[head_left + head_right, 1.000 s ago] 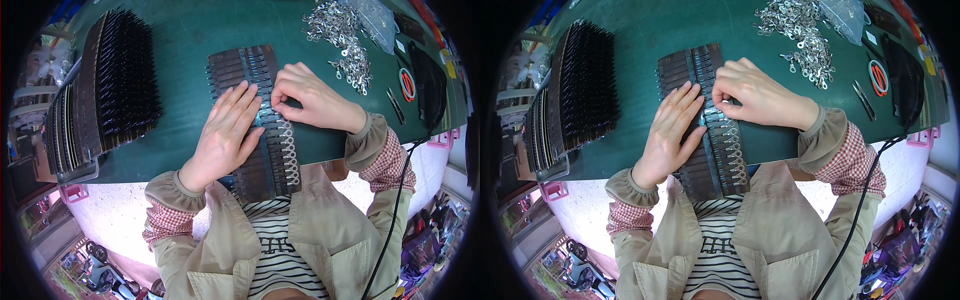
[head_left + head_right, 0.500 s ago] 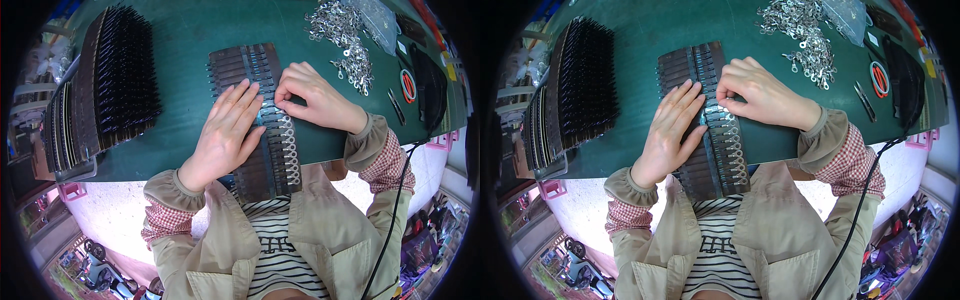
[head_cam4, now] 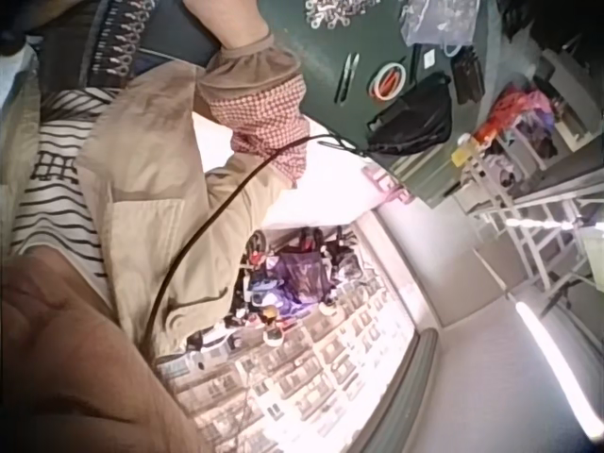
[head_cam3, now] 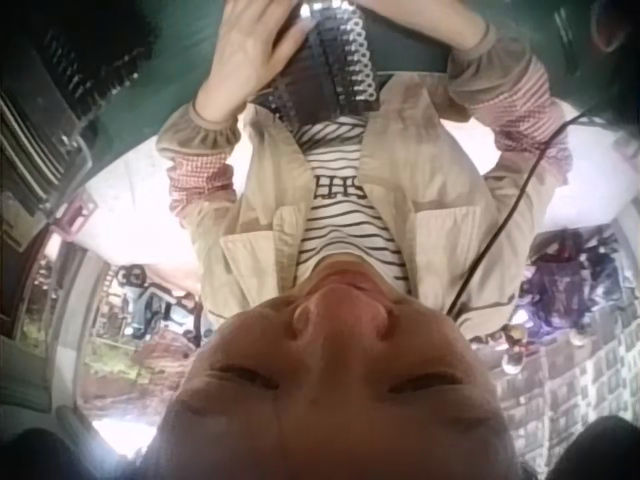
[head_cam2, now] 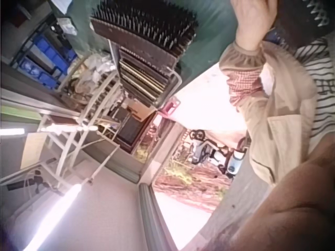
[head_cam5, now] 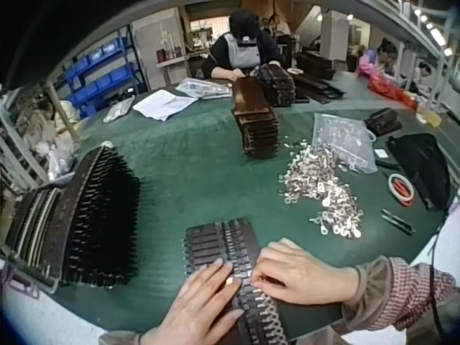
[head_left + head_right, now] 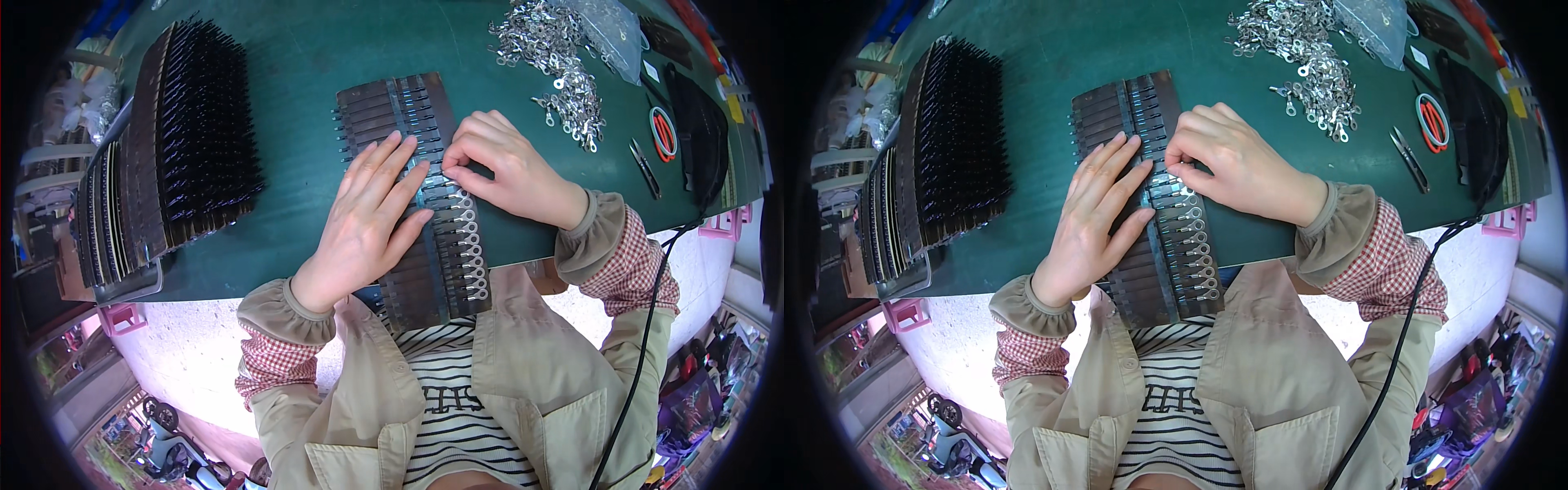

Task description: The person is manually inserting small metal parts into a long plastic or metal connector strip.

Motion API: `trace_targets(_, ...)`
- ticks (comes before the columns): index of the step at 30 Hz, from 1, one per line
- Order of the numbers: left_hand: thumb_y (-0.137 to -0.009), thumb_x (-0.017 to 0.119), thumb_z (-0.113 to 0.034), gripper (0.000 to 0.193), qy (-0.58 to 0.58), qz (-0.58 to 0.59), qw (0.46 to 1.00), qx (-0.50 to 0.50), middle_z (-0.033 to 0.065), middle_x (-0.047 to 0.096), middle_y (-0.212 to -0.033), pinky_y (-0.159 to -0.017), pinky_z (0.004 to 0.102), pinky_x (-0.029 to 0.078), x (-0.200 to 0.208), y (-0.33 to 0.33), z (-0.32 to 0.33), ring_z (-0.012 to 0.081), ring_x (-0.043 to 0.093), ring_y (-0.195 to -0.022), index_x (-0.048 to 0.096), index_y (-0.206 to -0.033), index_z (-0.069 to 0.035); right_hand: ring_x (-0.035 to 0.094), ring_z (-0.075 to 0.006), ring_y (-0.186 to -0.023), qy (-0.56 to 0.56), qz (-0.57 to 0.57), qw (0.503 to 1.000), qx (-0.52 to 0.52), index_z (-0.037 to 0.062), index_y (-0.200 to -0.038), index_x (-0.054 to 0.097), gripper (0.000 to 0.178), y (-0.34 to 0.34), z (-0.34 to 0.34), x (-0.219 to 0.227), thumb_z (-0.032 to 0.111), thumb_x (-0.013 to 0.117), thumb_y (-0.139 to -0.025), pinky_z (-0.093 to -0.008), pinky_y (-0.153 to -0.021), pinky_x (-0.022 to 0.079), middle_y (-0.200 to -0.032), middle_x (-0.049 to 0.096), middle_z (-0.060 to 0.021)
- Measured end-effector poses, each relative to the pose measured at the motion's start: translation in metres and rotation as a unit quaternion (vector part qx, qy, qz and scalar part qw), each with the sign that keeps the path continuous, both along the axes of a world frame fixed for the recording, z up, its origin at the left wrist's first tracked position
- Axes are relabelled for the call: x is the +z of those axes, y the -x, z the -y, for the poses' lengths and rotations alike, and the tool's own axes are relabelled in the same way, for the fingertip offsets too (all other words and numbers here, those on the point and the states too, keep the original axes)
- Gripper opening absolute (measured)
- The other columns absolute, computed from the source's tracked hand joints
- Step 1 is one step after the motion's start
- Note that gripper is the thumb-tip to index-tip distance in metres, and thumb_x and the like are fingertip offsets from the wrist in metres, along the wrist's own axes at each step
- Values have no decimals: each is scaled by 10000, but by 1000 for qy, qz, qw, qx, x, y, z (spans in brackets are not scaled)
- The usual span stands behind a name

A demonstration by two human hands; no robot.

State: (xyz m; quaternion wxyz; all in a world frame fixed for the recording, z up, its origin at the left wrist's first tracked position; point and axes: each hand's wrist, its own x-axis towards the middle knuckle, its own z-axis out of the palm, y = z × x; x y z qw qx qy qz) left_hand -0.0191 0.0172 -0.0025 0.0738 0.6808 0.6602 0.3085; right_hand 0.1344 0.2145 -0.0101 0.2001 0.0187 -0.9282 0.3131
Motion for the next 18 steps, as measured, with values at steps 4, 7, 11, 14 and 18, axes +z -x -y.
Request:
trace_targets(4, -902, 745, -141, 517, 1, 5, 1000, 1, 221, 519, -1516, -1192, 534, 345, 0, 1, 1, 401, 449, -1450, 619, -1381, 7, 603, -265, -901, 11, -8, 1000, 19, 32, -959, 682, 108, -2, -6, -1, 31, 740, -868, -377, -800, 463, -924, 615, -69)
trace_targets(7, -909, 737, -164, 509, 15, 2, 1000, -8, 226, 491, -1534, -1197, 544, 332, 1, 1, 2, 408, 427, -1460, 629, -1387, -24, 623, -286, -937, -15, -18, 1000, 11, 14, -1021, 697, 191, -16, -7, 1, -7, 729, -834, -387, -809, 501, -980, 634, -92)
trace_targets(11, -917, 724, -190, 502, 35, -33, 999, -14, 228, 458, -1555, -1202, 557, 318, 2, -1, 1, 411, 401, -1470, 637, -1394, -59, 643, -316, -1004, -73, -24, 997, 16, -10, -1098, 702, 331, -27, -1, 5, -49, 713, -769, -396, -838, 545, -1068, 648, -124)
trace_targets(14, -917, 720, -199, 506, 40, -42, 998, -13, 227, 448, -1561, -1204, 560, 314, 1, -1, 1, 411, 392, -1473, 637, -1399, -72, 649, -330, -1040, -99, -21, 995, 17, -24, -1124, 699, 394, -30, 0, 5, -60, 705, -732, -403, -863, 559, -1114, 650, -139)
trace_targets(18, -916, 720, -203, 509, 42, -59, 997, -11, 228, 444, -1562, -1205, 564, 312, 2, -4, 0, 412, 391, -1472, 636, -1402, -73, 644, -326, -1046, -109, -24, 994, 15, -42, -1112, 695, 404, -29, 3, 3, -52, 694, -709, -405, -883, 558, -1120, 645, -138)
